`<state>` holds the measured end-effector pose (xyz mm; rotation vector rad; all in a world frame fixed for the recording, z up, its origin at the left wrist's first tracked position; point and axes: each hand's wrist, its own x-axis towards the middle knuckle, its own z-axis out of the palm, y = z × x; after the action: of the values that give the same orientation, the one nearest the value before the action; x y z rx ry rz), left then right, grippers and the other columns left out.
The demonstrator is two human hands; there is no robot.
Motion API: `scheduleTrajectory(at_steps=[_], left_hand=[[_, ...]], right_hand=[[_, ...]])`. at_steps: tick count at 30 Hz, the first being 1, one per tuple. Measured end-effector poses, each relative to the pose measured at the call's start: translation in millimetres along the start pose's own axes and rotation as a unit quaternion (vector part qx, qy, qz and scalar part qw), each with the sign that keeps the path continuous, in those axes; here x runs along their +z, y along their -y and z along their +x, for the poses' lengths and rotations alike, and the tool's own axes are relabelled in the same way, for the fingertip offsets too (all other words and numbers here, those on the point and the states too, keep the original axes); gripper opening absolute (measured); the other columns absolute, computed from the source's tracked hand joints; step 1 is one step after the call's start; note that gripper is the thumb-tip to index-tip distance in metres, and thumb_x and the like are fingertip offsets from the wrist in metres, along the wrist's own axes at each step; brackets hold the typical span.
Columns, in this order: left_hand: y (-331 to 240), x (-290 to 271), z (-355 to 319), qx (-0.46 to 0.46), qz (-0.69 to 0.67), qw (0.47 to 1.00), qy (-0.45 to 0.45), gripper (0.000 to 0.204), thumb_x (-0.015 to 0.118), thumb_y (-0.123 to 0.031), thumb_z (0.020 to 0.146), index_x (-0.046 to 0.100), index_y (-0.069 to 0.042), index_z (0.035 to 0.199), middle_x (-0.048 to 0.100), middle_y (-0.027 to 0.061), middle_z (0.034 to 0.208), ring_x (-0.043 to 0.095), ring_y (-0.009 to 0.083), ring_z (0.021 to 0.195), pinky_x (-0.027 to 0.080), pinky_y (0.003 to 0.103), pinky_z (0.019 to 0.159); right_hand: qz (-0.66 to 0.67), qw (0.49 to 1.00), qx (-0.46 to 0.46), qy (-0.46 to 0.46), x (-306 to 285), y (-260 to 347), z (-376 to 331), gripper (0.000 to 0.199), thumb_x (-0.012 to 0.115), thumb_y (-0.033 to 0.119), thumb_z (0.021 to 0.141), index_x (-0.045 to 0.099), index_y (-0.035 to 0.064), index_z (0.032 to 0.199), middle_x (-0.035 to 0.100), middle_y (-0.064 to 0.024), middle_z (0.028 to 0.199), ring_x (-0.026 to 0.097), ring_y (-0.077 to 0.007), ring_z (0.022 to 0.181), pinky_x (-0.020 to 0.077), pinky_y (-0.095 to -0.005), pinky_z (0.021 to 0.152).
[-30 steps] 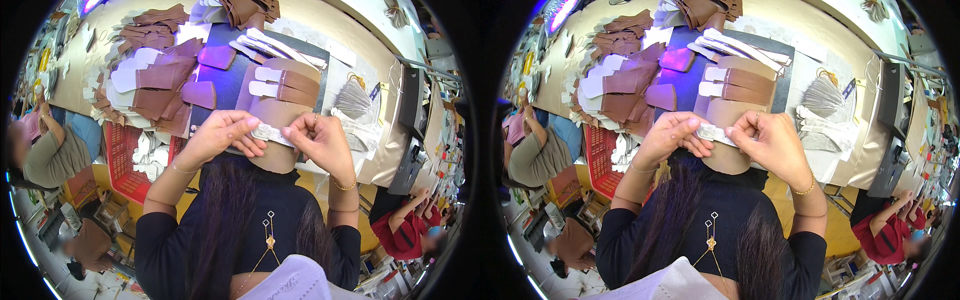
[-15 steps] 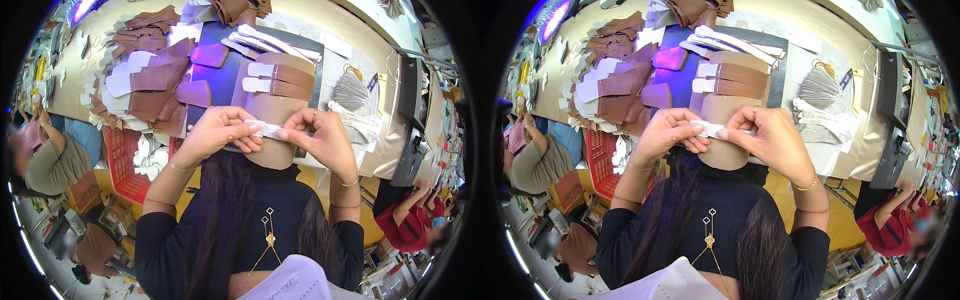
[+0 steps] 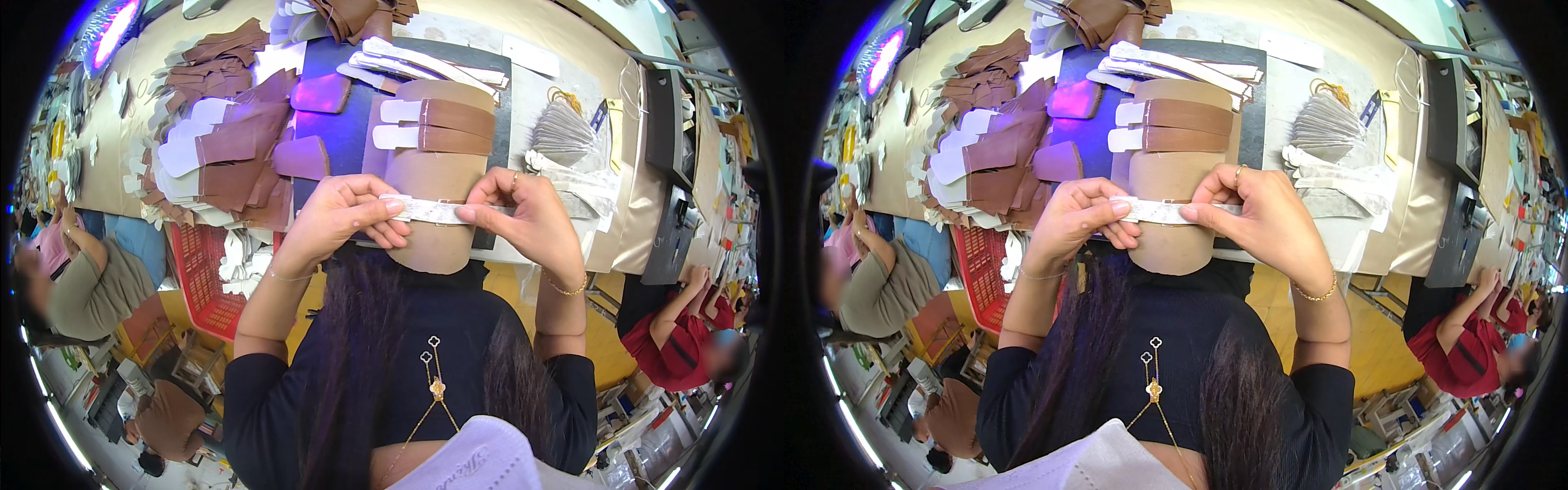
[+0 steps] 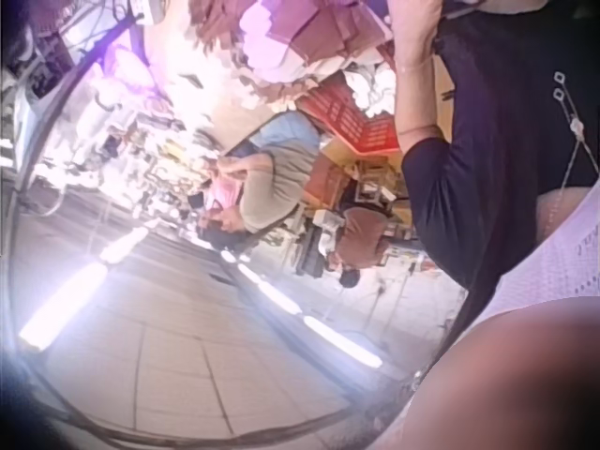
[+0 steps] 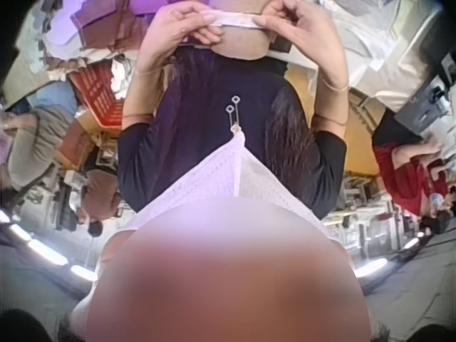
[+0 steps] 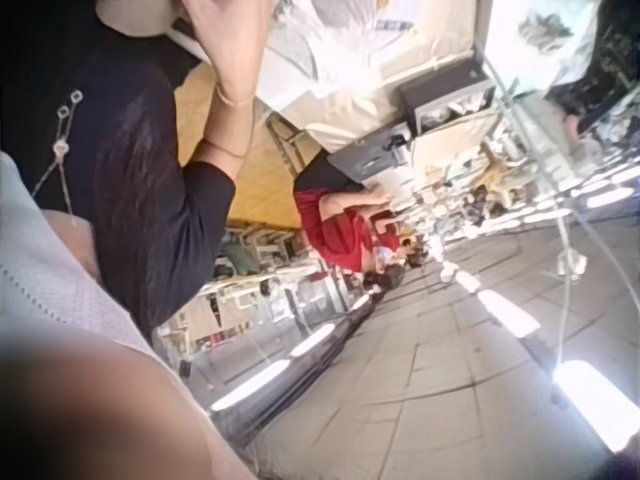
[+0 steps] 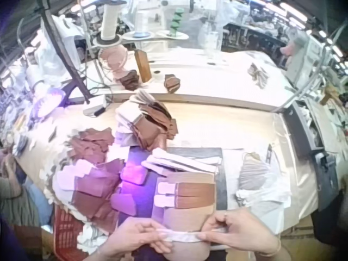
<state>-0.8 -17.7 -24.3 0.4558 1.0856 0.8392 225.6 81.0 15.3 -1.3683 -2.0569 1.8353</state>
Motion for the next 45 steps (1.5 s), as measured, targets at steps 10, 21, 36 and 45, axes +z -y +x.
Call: scheduleTrajectory(at_steps=[10,21,36,45], left_hand=[[5.9,-5.7,3.6,0.000,-0.005,1.000,0.005,0.017,0.059,-0.010,0.089,0.059,0.007,0.094,0.066,0.0156,0.076,0.067,0.0198,0.063,0.054,0.026,0.056],[12.4,-28.9,-0.3,0.005,0.032,0.999,0.003,0.017,0.060,-0.011,0.089,0.060,0.005,0.094,0.067,0.0157,0.076,0.067,0.0204,0.063,0.054,0.026,0.055],[16.2,-29.9,11.8,-0.024,0.033,0.999,0.009,0.014,0.059,-0.008,0.089,0.060,0.005,0.093,0.067,0.0159,0.074,0.066,0.0202,0.059,0.054,0.027,0.053],[17.5,-29.7,12.6,-0.020,0.049,0.999,0.005,0.014,0.058,-0.009,0.089,0.060,0.004,0.093,0.066,0.0158,0.074,0.066,0.0205,0.058,0.055,0.029,0.052]], right_hand=[[0.038,0.998,-0.026,-0.039,6.2,-17.0,-0.5,0.023,0.075,0.013,0.077,0.054,0.0033,0.079,0.053,0.0030,0.069,0.048,-0.0045,0.066,0.0402,-0.0197,0.061],[0.177,0.980,-0.045,-0.077,-16.2,-45.7,-20.9,0.021,0.075,0.008,0.076,0.055,0.0043,0.083,0.054,0.0023,0.077,0.049,-0.0049,0.070,0.0407,-0.0195,0.064],[0.382,0.918,-0.011,-0.104,19.6,-96.2,1.4,0.025,0.073,0.005,0.078,0.053,0.0041,0.094,0.059,0.0002,0.084,0.057,-0.0047,0.075,0.0477,-0.0186,0.071],[0.412,0.904,-0.021,-0.112,35.0,-109.6,3.0,0.016,0.067,0.007,0.084,0.055,0.0017,0.094,0.061,-0.0017,0.087,0.060,-0.0067,0.079,0.0502,-0.0218,0.074]])
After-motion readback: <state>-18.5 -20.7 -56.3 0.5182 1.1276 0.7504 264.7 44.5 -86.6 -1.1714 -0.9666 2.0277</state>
